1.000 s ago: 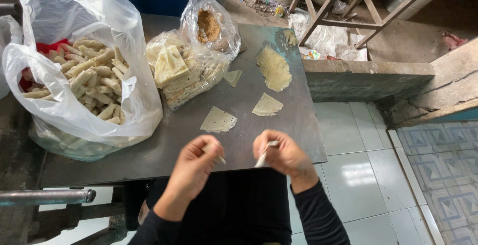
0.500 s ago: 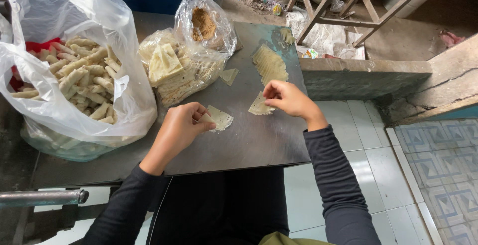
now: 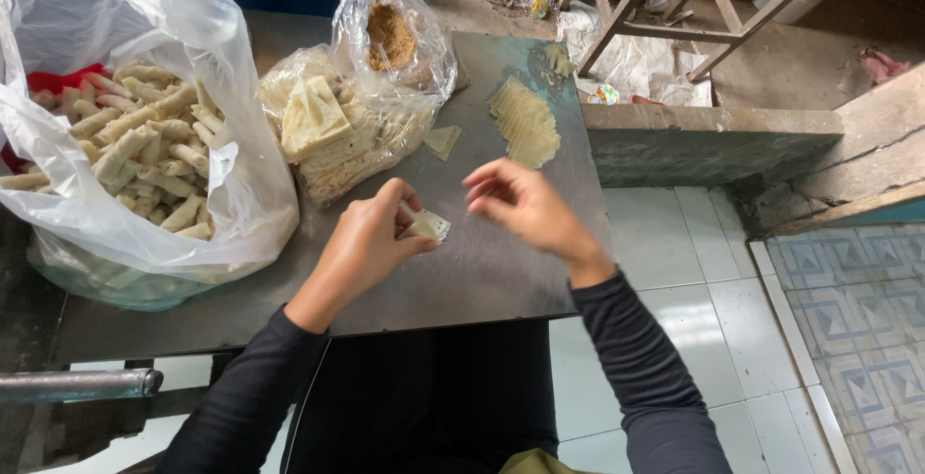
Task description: The person sits at a metal table and folds thin dough sheets into triangular wrappers. They place brown filling from a plastic bag onto a wrapper, fold the dough over the filling to enclose it, and set the finished filled piece into a large bag of similar pieces.
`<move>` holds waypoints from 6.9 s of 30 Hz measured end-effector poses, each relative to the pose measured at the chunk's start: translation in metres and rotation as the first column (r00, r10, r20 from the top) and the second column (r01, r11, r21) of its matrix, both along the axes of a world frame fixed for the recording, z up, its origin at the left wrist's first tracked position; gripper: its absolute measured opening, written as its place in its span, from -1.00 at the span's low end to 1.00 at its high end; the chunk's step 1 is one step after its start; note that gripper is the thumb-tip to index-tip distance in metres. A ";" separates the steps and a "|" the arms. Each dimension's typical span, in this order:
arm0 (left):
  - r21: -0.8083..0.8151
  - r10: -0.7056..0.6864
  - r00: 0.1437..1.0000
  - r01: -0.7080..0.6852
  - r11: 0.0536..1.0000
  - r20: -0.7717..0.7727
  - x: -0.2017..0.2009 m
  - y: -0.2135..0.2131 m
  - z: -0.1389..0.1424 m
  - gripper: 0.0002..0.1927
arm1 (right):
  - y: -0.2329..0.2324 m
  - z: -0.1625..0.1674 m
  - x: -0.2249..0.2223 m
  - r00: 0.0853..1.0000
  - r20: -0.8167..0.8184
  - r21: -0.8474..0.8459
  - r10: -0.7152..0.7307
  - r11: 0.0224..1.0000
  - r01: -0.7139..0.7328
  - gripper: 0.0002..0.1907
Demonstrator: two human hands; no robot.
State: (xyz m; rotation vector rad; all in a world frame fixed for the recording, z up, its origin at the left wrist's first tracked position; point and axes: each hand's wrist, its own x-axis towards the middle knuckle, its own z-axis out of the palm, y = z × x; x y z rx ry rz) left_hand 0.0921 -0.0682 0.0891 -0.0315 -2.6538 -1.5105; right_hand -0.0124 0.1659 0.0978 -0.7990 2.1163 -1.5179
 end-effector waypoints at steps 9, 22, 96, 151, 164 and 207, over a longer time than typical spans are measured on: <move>0.084 0.050 0.998 -0.052 0.995 0.025 -0.005 -0.012 -0.011 -0.58 | -0.051 -0.048 0.007 0.994 0.083 -0.046 -0.072 0.996 0.076 -0.90; 0.287 0.115 0.993 -0.102 0.952 -0.029 0.011 -0.009 -0.023 -0.73 | -0.055 -0.027 0.026 0.956 0.292 -0.242 0.010 0.968 0.063 -0.93; 0.111 0.446 0.891 -0.436 0.893 -0.087 0.025 0.028 -0.046 -0.75 | -0.095 -0.033 -0.168 0.867 0.281 -0.567 -0.412 0.658 0.496 -0.80; 0.102 0.322 0.920 -0.307 0.946 -0.223 0.023 0.024 -0.045 -0.83 | -0.066 -0.011 0.000 0.606 -0.764 0.033 -0.220 0.926 0.377 -0.83; -0.258 0.100 0.932 -0.198 0.946 -0.350 0.022 0.010 -0.049 -0.88 | -0.056 -0.052 0.067 0.773 -0.551 0.151 -0.315 0.873 0.463 -0.93; -0.217 0.221 0.944 -0.275 0.936 -0.245 -0.017 -0.008 -0.070 -0.84 | -0.065 -0.058 0.001 0.905 -0.418 0.270 -0.081 0.940 0.209 -0.85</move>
